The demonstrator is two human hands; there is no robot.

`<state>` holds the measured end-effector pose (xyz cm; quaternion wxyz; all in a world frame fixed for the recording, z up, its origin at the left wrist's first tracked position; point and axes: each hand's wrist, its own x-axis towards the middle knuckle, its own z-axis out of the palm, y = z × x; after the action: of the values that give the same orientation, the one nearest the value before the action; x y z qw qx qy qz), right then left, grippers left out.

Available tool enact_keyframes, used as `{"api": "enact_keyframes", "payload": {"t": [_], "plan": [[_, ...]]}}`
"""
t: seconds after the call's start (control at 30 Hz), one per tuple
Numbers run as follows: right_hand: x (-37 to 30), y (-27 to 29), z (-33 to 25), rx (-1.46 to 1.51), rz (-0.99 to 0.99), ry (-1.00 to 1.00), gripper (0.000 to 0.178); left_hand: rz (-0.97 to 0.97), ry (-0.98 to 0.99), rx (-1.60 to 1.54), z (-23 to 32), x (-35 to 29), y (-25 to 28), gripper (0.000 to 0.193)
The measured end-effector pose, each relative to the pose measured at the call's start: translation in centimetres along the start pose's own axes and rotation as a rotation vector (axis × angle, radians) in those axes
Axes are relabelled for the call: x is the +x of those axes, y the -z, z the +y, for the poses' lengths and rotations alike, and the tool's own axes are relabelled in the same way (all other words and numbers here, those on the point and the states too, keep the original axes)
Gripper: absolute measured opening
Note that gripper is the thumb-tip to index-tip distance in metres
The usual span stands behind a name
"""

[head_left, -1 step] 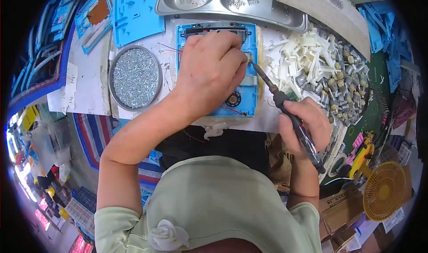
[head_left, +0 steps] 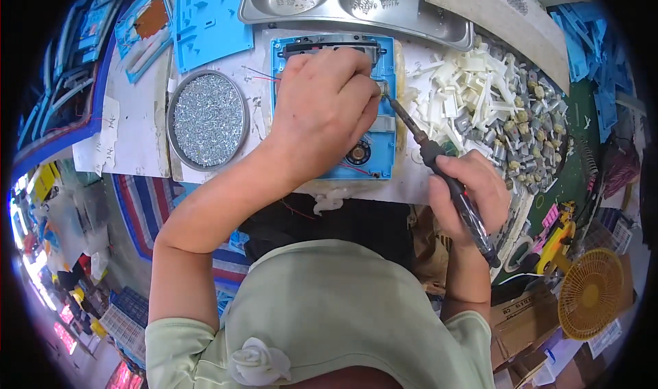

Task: Assembling an electronic device by soldering wires and screwing the plastic housing.

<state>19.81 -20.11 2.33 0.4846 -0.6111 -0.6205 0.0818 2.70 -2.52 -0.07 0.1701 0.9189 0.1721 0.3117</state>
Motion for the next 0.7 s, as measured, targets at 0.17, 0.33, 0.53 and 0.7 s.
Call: {"api": "enact_keyframes", "payload": {"t": [0.17, 0.33, 0.53, 0.7], "plan": [[-0.3, 0.4, -0.2, -0.012, 0.014, -0.029, 0.028, -0.006, 0.001, 0.022, 0.1, 0.0, 0.1, 0.022], [-0.1, 0.7, -0.1, 0.004, 0.04, -0.01, 0.027, -0.003, 0.003, 0.009, 0.1, 0.0, 0.1, 0.021], [-0.3, 1.2, 0.0, -0.003, 0.039, -0.042, 0.029, -0.016, 0.003, 0.015, 0.1, 0.0, 0.4, 0.02], [-0.3, 1.5, 0.2, 0.008, 0.044, -0.05, 0.03, 0.017, 0.069, -0.087, 0.1, -0.1, 1.9, 0.02]]}}
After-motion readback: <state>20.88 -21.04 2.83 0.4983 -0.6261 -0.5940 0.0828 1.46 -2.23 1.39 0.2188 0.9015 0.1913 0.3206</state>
